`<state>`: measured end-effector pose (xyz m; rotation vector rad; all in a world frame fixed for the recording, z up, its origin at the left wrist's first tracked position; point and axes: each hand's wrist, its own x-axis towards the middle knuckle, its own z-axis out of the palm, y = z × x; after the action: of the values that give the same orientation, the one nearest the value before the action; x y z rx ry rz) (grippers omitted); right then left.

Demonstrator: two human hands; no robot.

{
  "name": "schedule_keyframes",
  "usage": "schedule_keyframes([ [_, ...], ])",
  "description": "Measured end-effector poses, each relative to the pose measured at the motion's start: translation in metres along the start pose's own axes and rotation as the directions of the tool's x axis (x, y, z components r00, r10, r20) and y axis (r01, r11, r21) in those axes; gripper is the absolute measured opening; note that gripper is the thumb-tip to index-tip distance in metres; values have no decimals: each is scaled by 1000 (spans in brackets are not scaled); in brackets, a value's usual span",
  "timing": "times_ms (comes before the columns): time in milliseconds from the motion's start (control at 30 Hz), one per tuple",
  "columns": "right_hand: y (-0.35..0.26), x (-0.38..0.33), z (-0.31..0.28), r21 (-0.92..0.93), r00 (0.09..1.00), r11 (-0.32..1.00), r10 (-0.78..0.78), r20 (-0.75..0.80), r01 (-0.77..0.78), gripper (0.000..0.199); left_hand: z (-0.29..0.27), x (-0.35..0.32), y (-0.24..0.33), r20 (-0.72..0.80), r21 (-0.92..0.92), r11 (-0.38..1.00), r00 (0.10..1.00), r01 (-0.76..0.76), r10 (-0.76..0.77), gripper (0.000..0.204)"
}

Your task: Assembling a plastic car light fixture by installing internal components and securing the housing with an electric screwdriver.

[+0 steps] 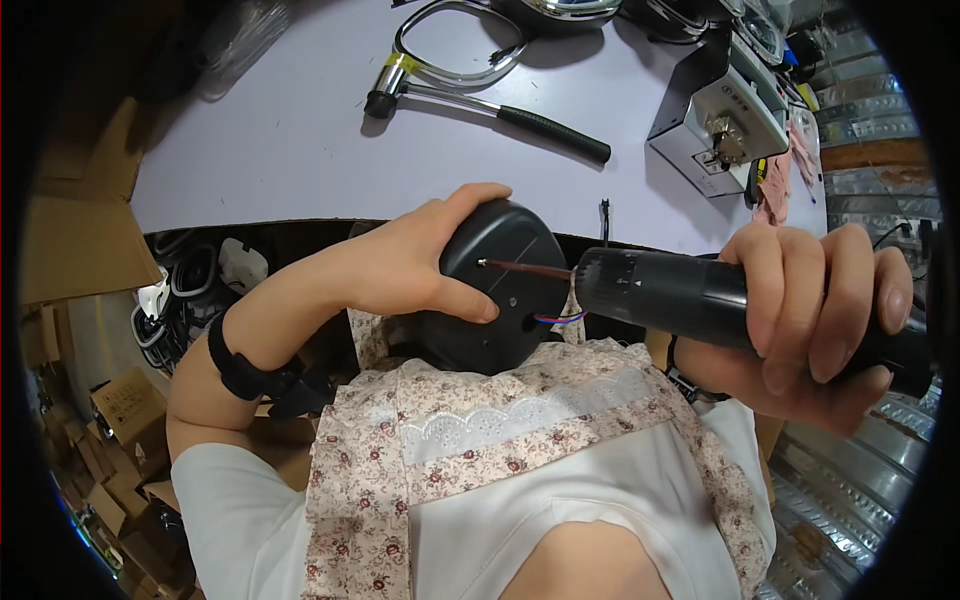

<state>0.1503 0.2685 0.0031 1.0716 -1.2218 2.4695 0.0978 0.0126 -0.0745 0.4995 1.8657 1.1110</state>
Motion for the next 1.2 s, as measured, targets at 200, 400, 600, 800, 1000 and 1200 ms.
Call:
schedule_keyframes([
  [200, 12, 0, 10, -18, 995, 1000, 17, 94, -15, 30, 2, -3, 7, 2, 20, 1000, 1000, -17, 17, 100],
  [400, 37, -8, 8, -9, 947, 997, -69, 315, 75, 28, 21, -11, -1, -118, 148, 988, 993, 40, -22, 101],
  [600, 36, 0, 13, -37, 896, 998, 67, 439, -56, 26, 29, -13, -13, -154, 170, 985, 988, 35, -9, 101],
  [800, 36, 17, 7, -79, 867, 996, 81, 492, -48, 26, 16, -7, -16, -133, 102, 994, 989, -46, 59, 97],
  [1000, -46, 23, -1, 56, 972, 973, -220, -86, 225, 24, -1, -14, -15, -141, -70, 993, 986, -99, 88, 74],
  [1200, -86, 7, -78, -471, 804, 830, -484, -345, 297, 23, -18, -12, -11, -353, 130, 991, 935, 23, 24, 68],
])
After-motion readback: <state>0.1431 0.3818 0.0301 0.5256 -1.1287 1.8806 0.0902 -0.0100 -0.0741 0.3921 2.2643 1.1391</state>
